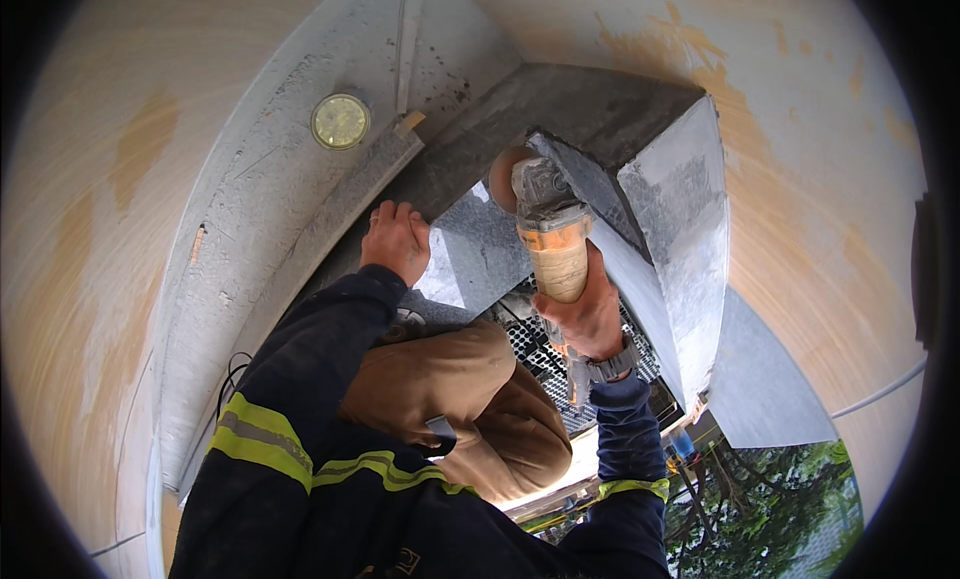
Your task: The person uses an angle grinder to smooth a concrete surface. They hold the tool with both hands and move it along the edge of a concrete structure, generating dust as they work.
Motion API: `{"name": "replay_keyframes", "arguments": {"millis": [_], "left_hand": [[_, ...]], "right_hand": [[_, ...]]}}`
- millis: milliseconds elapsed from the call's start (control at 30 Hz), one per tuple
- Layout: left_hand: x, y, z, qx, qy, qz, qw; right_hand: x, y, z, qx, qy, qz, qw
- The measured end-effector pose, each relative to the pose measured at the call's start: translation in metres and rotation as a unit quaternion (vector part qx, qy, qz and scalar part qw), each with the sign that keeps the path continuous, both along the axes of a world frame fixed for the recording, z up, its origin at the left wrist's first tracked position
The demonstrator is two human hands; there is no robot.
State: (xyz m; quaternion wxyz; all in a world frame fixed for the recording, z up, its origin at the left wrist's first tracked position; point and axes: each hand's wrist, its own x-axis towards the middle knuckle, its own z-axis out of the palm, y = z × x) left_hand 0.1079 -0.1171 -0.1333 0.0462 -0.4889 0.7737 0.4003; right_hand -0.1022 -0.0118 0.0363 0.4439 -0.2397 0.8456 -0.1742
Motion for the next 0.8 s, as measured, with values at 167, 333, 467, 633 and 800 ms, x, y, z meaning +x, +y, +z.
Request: {"name": "replay_keyframes", "arguments": {"millis": [167, 333, 467, 633, 800], "left_hand": [[0.0003, -0.0016, 0.0013, 0.011, -0.006, -0.003, 1.000], [-0.0022, -0.0027, 0.0067, 0.020, 0.000, 0.004, 1.000], [-0.0005, -0.0028, 0.0048, 0.015, 0.003, -0.003, 1.000], [-0.0004, -0.0028, 0.0047, 0.015, 0.003, 0.001, 1.000], [0.0005, -0.0013, 0.0013, 0.003, 0.006, 0.003, 1.000]], "right_hand": [[-0.0009, -0.0067, 0.0022, 0.027, 0.000, -0.008, 1.000], [-0.0023, -0.0017, 0.0015, 0.017, 0.004, 0.005, 1.000], [-0.0034, -0.0037, 0.0009, 0.017, -0.024, -0.028, 0.999], [-0.0061, 0.0003, -0.0020, 0.014, -0.024, -0.025, 0.999], [-0.0061, -0.0065, 0.0024, 0.034, -0.024, -0.027, 0.999]]}}
